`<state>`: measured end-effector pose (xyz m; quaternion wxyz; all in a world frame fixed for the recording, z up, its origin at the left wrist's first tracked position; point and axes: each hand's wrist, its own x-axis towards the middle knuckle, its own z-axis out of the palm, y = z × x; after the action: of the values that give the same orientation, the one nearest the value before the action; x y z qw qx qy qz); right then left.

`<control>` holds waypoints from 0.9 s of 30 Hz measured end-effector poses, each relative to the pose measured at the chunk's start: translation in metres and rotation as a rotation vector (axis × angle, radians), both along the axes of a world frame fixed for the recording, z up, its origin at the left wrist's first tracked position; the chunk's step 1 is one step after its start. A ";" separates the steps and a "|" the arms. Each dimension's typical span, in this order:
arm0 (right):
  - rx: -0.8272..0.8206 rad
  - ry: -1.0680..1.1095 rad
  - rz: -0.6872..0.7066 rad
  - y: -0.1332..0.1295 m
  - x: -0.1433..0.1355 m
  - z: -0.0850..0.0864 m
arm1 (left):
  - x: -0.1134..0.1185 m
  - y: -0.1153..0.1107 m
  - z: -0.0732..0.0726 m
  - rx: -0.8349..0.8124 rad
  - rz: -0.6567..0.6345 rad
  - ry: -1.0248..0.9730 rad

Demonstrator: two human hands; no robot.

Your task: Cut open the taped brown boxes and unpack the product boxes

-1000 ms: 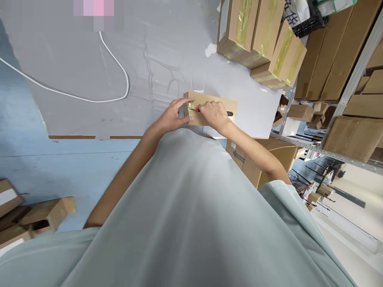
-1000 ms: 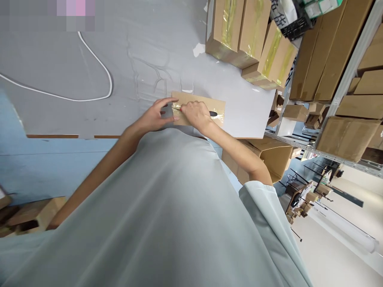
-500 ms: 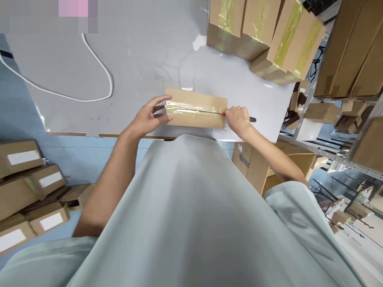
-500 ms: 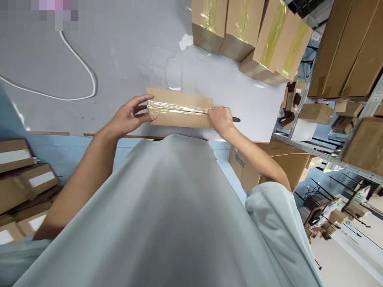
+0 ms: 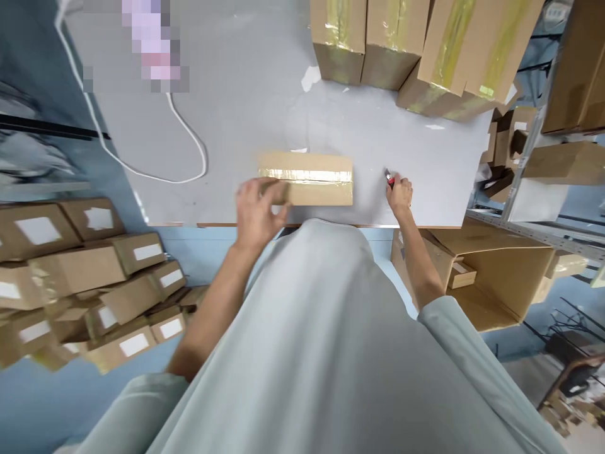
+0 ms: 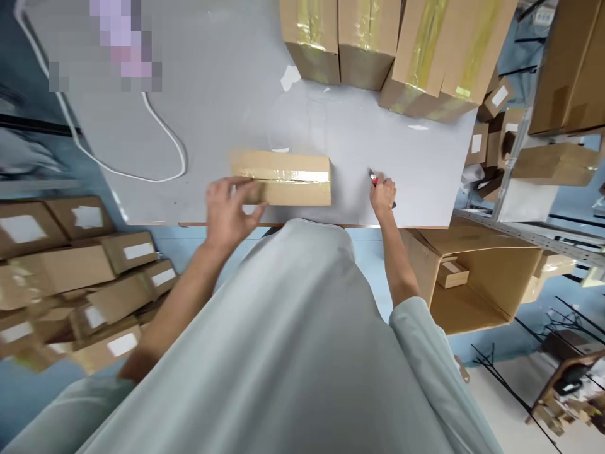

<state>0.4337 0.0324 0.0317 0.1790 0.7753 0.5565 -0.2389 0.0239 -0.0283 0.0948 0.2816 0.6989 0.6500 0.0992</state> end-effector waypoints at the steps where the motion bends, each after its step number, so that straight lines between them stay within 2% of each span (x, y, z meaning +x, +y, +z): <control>1: 0.054 0.034 0.006 -0.004 -0.009 -0.002 | 0.007 -0.001 0.003 -0.012 -0.050 0.013; 4: 0.266 0.194 0.095 -0.009 -0.038 0.009 | 0.019 0.001 0.004 -0.052 -0.118 0.080; 6: 0.383 0.334 0.194 -0.006 -0.058 0.023 | 0.021 0.009 0.002 -0.075 -0.143 0.129; 8: 0.433 0.466 0.314 0.001 -0.075 0.039 | 0.021 0.018 0.000 -0.095 -0.175 0.170; 10: 0.422 0.547 0.420 0.010 -0.088 0.050 | 0.021 0.027 -0.001 -0.100 -0.206 0.196; 13: 0.362 0.557 0.538 0.023 -0.098 0.057 | 0.024 0.029 0.000 -0.059 -0.235 0.195; 15: 0.322 0.532 0.621 0.030 -0.101 0.060 | 0.024 0.021 0.003 -0.026 -0.229 0.181; 19: 0.261 0.457 0.756 0.035 -0.102 0.069 | 0.021 -0.010 0.010 -0.004 -0.240 0.132; 23: 0.235 0.454 0.752 0.043 -0.095 0.076 | 0.013 -0.030 0.012 -0.009 -0.321 0.005; 27: 0.306 0.496 0.547 0.065 -0.089 0.062 | 0.008 -0.024 0.006 -0.054 -0.405 -0.063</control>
<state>0.3447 0.0976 0.0933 -0.0213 0.5349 0.7979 -0.2770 0.0318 -0.0527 0.1013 0.3348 0.8040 0.4894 0.0449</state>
